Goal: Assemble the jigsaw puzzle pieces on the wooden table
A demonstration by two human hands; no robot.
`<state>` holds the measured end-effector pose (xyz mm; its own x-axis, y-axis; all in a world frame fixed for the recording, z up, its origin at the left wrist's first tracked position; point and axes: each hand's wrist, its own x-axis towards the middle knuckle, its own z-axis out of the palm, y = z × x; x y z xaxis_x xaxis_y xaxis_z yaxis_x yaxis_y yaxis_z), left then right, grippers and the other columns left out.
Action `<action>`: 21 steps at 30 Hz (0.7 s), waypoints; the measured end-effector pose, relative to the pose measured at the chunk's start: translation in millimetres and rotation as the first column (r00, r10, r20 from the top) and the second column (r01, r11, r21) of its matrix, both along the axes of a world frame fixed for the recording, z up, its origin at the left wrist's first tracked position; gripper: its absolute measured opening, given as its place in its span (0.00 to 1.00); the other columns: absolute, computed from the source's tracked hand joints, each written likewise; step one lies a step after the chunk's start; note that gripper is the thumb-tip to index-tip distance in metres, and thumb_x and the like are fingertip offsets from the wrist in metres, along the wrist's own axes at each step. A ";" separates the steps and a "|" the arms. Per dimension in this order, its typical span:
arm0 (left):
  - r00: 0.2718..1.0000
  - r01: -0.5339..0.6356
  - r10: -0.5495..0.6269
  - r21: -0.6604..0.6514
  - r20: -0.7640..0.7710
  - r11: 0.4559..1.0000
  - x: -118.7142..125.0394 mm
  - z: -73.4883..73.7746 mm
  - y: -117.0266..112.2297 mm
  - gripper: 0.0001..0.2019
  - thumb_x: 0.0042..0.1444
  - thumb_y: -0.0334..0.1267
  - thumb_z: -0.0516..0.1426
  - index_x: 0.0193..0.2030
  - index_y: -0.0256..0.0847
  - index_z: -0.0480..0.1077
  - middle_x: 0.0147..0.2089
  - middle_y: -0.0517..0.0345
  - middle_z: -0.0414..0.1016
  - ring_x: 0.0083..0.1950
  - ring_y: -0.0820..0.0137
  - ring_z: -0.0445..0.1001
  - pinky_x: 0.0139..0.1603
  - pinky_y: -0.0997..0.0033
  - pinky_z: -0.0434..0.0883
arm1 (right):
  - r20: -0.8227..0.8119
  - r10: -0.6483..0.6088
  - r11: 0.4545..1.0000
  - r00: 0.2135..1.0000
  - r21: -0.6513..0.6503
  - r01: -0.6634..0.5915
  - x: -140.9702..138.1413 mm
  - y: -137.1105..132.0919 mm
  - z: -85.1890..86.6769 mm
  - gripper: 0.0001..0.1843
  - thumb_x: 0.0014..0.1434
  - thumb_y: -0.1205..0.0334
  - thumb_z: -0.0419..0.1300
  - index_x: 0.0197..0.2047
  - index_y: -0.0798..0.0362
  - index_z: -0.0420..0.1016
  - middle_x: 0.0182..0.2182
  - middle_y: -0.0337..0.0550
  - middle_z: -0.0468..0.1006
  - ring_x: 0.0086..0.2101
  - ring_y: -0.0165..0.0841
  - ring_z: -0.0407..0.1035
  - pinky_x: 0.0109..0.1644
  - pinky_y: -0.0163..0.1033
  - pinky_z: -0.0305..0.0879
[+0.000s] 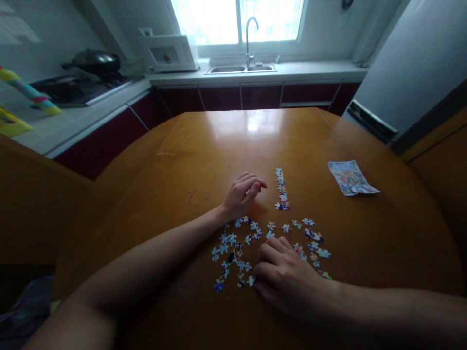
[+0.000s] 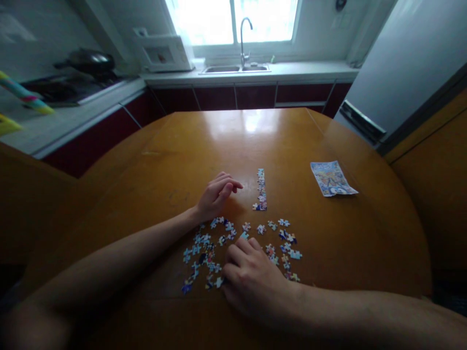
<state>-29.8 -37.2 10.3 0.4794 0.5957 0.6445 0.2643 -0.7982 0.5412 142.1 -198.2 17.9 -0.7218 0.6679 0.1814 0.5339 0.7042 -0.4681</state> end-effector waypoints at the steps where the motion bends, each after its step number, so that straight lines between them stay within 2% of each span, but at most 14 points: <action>1: 1.000 0.001 -0.001 -0.004 0.003 1.000 -0.1 -0.1 -0.1 0.20 0.74 0.44 0.45 0.40 0.38 0.74 0.32 0.55 0.73 0.38 0.67 0.69 0.45 0.63 0.66 | -0.025 -0.007 1.000 1.000 0.003 0.007 1.1 3.0 1.2 0.05 0.62 0.62 0.62 0.34 0.52 0.75 0.38 0.43 0.75 0.42 0.37 0.63 0.49 0.45 0.59; 4: 1.000 0.001 -0.001 -0.022 -0.005 1.000 -0.6 -1.0 0.0 0.19 0.73 0.42 0.45 0.41 0.38 0.74 0.33 0.55 0.73 0.38 0.67 0.69 0.45 0.64 0.66 | -0.131 -0.053 0.998 0.990 0.031 0.058 11.6 22.6 7.3 0.03 0.62 0.62 0.63 0.38 0.51 0.77 0.39 0.44 0.75 0.44 0.38 0.64 0.51 0.45 0.59; 7: 1.000 -0.014 0.013 -0.029 -0.027 0.999 -0.9 -2.0 0.6 0.17 0.73 0.40 0.46 0.42 0.39 0.74 0.34 0.56 0.74 0.39 0.67 0.69 0.45 0.64 0.66 | -0.230 -0.166 0.982 0.959 0.047 0.182 33.4 56.3 12.3 0.03 0.62 0.62 0.63 0.39 0.51 0.78 0.39 0.44 0.76 0.45 0.38 0.65 0.51 0.46 0.61; 10: 0.995 -0.023 0.020 -0.027 -0.101 0.999 -0.3 -2.3 0.8 0.12 0.70 0.39 0.51 0.42 0.39 0.74 0.36 0.55 0.74 0.42 0.66 0.69 0.47 0.63 0.66 | -0.285 -0.334 0.932 0.899 0.046 0.360 57.1 91.5 10.3 0.02 0.61 0.62 0.64 0.38 0.49 0.79 0.38 0.45 0.76 0.44 0.40 0.66 0.49 0.47 0.63; 12: 0.987 0.002 -0.007 -0.027 -0.159 1.000 0.3 -2.2 0.5 0.09 0.68 0.36 0.53 0.43 0.40 0.74 0.38 0.55 0.75 0.44 0.65 0.69 0.48 0.63 0.67 | -0.289 -0.398 0.905 0.871 0.036 0.425 67.4 108.0 4.9 0.02 0.60 0.62 0.65 0.37 0.49 0.80 0.38 0.45 0.76 0.44 0.41 0.67 0.50 0.49 0.63; 15: 0.973 0.044 -0.050 -0.032 -0.225 0.999 0.9 -1.8 -0.5 0.08 0.65 0.32 0.54 0.45 0.42 0.75 0.41 0.54 0.75 0.46 0.64 0.67 0.50 0.63 0.67 | -0.279 -0.422 0.897 0.863 0.008 0.441 71.2 118.6 -4.8 0.01 0.59 0.63 0.66 0.36 0.49 0.81 0.37 0.45 0.76 0.43 0.40 0.67 0.50 0.48 0.63; 21: 0.944 0.092 -0.089 -0.007 -0.317 0.996 0.7 -1.5 -1.6 0.11 0.63 0.31 0.55 0.48 0.45 0.77 0.44 0.54 0.72 0.48 0.63 0.66 0.51 0.61 0.68 | -0.230 -0.408 0.907 0.883 0.008 0.421 63.7 117.0 -12.1 0.01 0.59 0.65 0.66 0.35 0.52 0.81 0.36 0.45 0.76 0.43 0.39 0.66 0.50 0.47 0.63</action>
